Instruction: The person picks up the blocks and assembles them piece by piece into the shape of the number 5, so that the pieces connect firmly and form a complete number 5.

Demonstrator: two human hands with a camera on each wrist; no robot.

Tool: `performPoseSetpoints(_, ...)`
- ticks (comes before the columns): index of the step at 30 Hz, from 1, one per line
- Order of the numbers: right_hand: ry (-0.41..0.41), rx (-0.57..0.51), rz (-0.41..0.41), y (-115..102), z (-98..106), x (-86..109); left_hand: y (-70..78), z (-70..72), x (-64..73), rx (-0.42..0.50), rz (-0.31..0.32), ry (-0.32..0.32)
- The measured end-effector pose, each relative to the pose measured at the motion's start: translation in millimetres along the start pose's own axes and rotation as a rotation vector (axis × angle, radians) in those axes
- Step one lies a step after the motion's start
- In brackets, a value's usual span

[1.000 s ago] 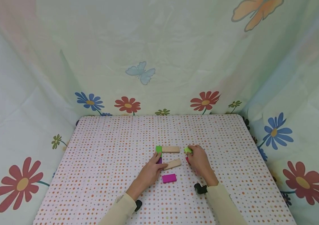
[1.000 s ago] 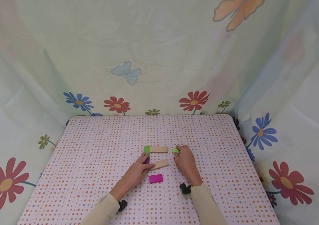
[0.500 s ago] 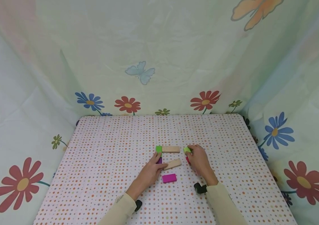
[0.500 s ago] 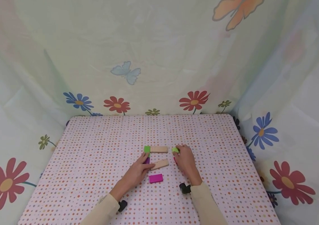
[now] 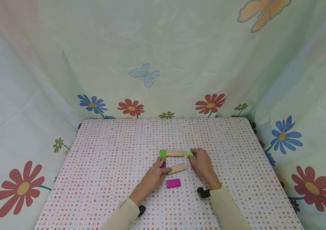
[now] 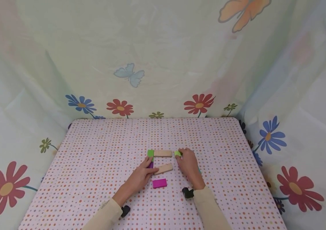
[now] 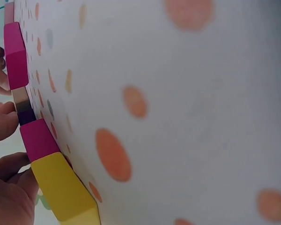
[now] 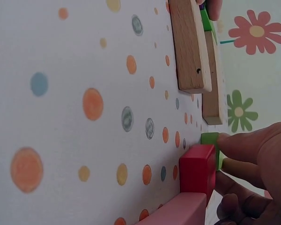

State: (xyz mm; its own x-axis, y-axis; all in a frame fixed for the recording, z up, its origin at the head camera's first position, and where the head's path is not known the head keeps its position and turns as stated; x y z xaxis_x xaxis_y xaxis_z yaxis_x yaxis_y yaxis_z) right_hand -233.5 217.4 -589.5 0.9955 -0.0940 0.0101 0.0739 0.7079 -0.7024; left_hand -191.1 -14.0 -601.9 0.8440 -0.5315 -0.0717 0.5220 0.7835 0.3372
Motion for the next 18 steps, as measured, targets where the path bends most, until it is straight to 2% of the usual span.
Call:
performPoseSetpoints(13,-0.024,-0.071,-0.023,2.5,-3.4,-1.9,0.8,-1.0,-1.6,-0.012,0.027,-0.031)
performPoseSetpoints(18,-0.01,-0.078,-0.005,1.7,-6.0,-2.9,0.6,-1.2,-1.6,-0.019,0.024,-0.03)
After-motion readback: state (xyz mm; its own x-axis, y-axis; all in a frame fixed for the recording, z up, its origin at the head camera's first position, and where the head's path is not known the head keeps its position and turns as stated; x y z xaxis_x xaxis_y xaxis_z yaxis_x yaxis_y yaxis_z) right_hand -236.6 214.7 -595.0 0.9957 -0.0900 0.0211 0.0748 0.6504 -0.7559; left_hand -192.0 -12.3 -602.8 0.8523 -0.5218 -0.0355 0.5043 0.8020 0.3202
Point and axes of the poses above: each hand's wrist, its own x-axis away from the middle knuckle, its own z-axis out of the back of the hand, y = z × x, the point moved 4 cm from there along -x, towards the middle knuckle, and after that the axes turned 13 degrees about -x, right-handed, at the moved point
